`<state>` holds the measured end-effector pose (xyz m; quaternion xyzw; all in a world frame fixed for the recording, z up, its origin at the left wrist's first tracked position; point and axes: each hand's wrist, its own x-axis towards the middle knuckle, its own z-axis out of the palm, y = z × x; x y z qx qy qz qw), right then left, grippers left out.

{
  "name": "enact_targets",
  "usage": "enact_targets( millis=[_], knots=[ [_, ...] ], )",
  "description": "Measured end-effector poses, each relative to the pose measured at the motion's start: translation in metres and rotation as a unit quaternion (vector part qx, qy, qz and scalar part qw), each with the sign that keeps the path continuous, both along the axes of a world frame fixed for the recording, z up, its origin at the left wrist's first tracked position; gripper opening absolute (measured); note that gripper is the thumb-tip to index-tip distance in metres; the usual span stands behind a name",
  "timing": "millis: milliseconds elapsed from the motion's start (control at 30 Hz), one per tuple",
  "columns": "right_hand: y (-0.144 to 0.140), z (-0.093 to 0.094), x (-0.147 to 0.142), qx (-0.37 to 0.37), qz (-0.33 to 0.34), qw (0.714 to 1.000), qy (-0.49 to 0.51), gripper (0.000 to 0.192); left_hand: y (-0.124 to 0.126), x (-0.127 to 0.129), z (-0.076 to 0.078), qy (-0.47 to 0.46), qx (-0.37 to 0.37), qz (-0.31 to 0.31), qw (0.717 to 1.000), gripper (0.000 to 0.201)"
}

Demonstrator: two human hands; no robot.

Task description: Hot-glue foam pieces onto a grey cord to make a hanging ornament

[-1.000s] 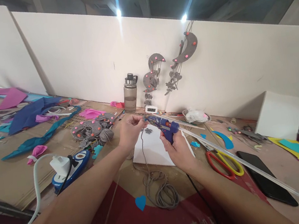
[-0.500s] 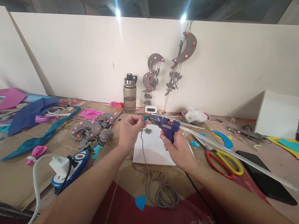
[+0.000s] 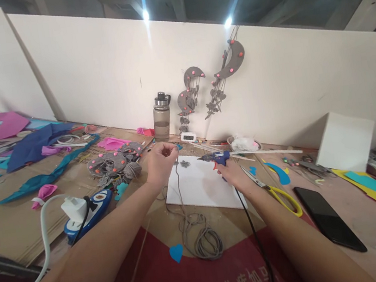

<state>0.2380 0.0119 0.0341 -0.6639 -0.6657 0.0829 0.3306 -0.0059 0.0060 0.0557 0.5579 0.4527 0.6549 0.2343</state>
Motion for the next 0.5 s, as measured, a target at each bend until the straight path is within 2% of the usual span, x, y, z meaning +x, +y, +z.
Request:
enact_targets(
  millis=[100,200,300,333,400,433,500],
  knots=[
    [0.001,-0.001,0.004,-0.047,-0.031,0.997,-0.047,0.030,-0.004,0.003,0.001,0.045,0.035,-0.008,0.998,0.008],
    [-0.007,0.002,0.002,-0.056,-0.053,0.986,-0.145,0.036,-0.011,0.006,0.005,0.092,0.067,-0.003,0.993,0.006],
    [-0.020,0.013,-0.010,0.006,-0.054,0.981,-0.184,0.029,-0.016,0.007,0.009,0.145,0.109,0.014,0.983,0.006],
    [-0.025,0.018,-0.017,0.048,-0.037,0.985,-0.160,0.023,-0.017,0.007,0.010,0.163,0.126,0.018,0.978,0.006],
    [-0.036,0.029,-0.035,0.130,0.047,0.989,-0.055,0.014,-0.018,0.006,0.012,0.194,0.164,0.021,0.967,0.009],
    [-0.040,0.034,-0.046,0.132,0.097,0.986,0.022,0.014,-0.019,0.005,0.013,0.209,0.183,0.021,0.960,0.010],
    [-0.047,0.041,-0.068,0.092,0.186,0.964,0.168,0.019,-0.019,0.004,0.014,0.238,0.211,0.024,0.948,0.012]
  ],
)
